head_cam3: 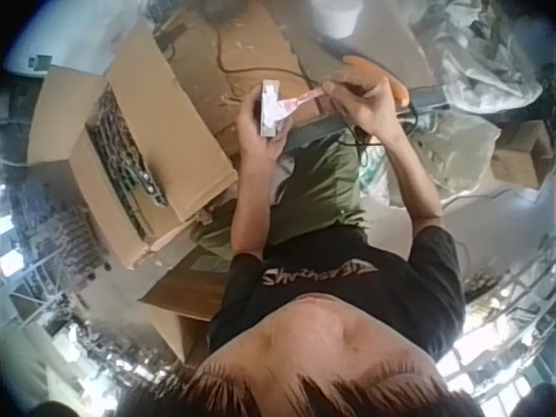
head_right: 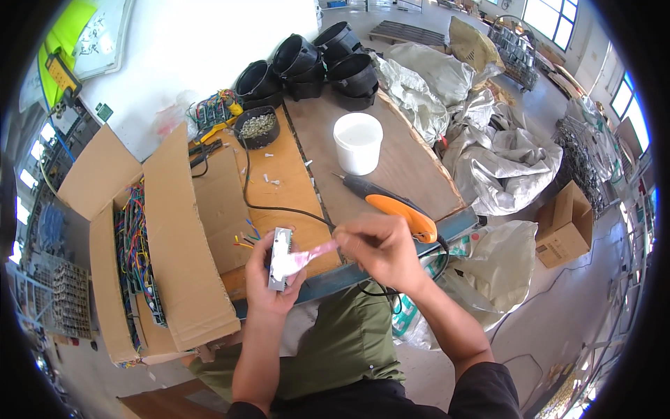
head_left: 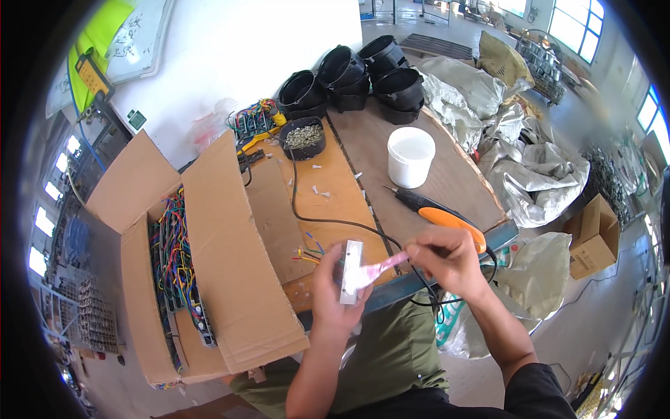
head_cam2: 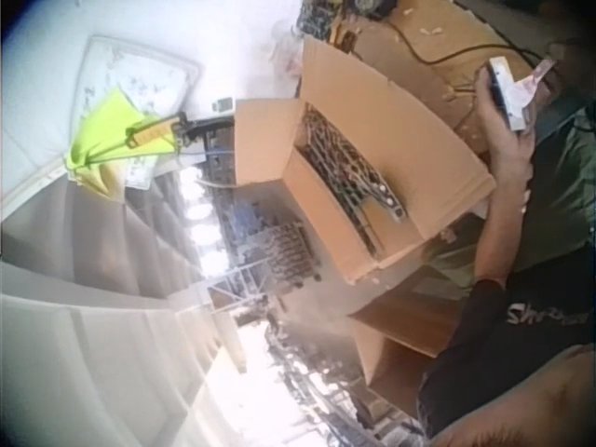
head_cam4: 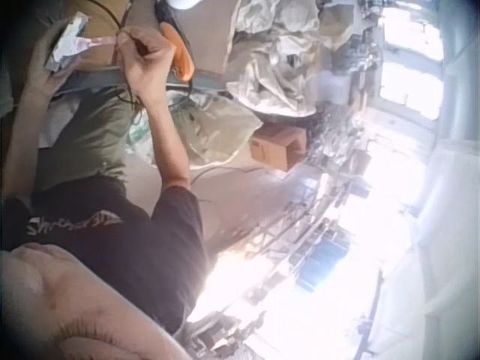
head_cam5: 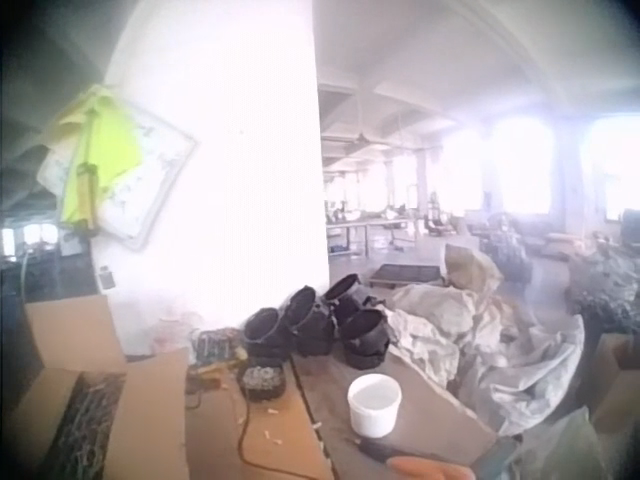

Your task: The person assembles electronic components into a housing by applying thermal paste to a circuit board, placing the board into a black plastic casing, and securing it with screws using a powered screwdriver.

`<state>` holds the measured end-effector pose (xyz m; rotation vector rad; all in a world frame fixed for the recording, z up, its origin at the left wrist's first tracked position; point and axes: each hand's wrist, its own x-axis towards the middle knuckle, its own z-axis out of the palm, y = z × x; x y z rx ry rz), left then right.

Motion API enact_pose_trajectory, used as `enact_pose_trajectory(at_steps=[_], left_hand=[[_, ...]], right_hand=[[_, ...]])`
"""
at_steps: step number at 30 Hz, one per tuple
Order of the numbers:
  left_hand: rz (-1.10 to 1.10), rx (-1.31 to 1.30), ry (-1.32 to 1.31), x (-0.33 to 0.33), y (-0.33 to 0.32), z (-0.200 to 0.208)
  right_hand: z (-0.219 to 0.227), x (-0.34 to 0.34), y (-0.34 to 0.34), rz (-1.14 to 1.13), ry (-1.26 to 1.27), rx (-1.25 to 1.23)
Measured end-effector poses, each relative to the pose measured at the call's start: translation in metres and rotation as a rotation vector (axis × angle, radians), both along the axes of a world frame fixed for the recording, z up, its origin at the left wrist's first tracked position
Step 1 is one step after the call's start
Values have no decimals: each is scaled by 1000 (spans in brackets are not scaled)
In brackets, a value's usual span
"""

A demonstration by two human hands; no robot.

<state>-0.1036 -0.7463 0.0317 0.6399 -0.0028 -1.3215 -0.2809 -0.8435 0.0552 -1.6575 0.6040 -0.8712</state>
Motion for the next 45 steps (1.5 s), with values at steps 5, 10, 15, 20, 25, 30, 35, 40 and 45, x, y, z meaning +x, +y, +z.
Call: enact_pose_trajectory(at_steps=[5, 10, 15, 20, 25, 30, 35, 40, 45], left_hand=[[-88, -119, -35, 2, 3, -11], [-21, -83, 3, 6, 4, -14], [169, 103, 21, 1, -8, -13], [-13, -82, -10, -2, -2, -18], [-101, -130, -30, 1, -1, -24], [-69, -64, -110, 8, 0, -34], [277, 263, -473, -10, -23, -60], [302, 236, -750, 7, 5, -91], [292, 195, -891, -5, 14, -77]], right_hand=[[-1, 0, -20, -103, -53, 29], [1, -3, 2, -13, 35, 17], [-10, -4, 21, 24, 58, 86], [-11, -3, -13, -82, 25, -65], [14, -10, -67, -237, 15, 58], [44, -9, -157, -464, 131, -273], [44, 0, -213, -475, 654, -780], [53, -87, -146, -864, 372, -656], [-166, -284, -93, -1343, 911, -316]])
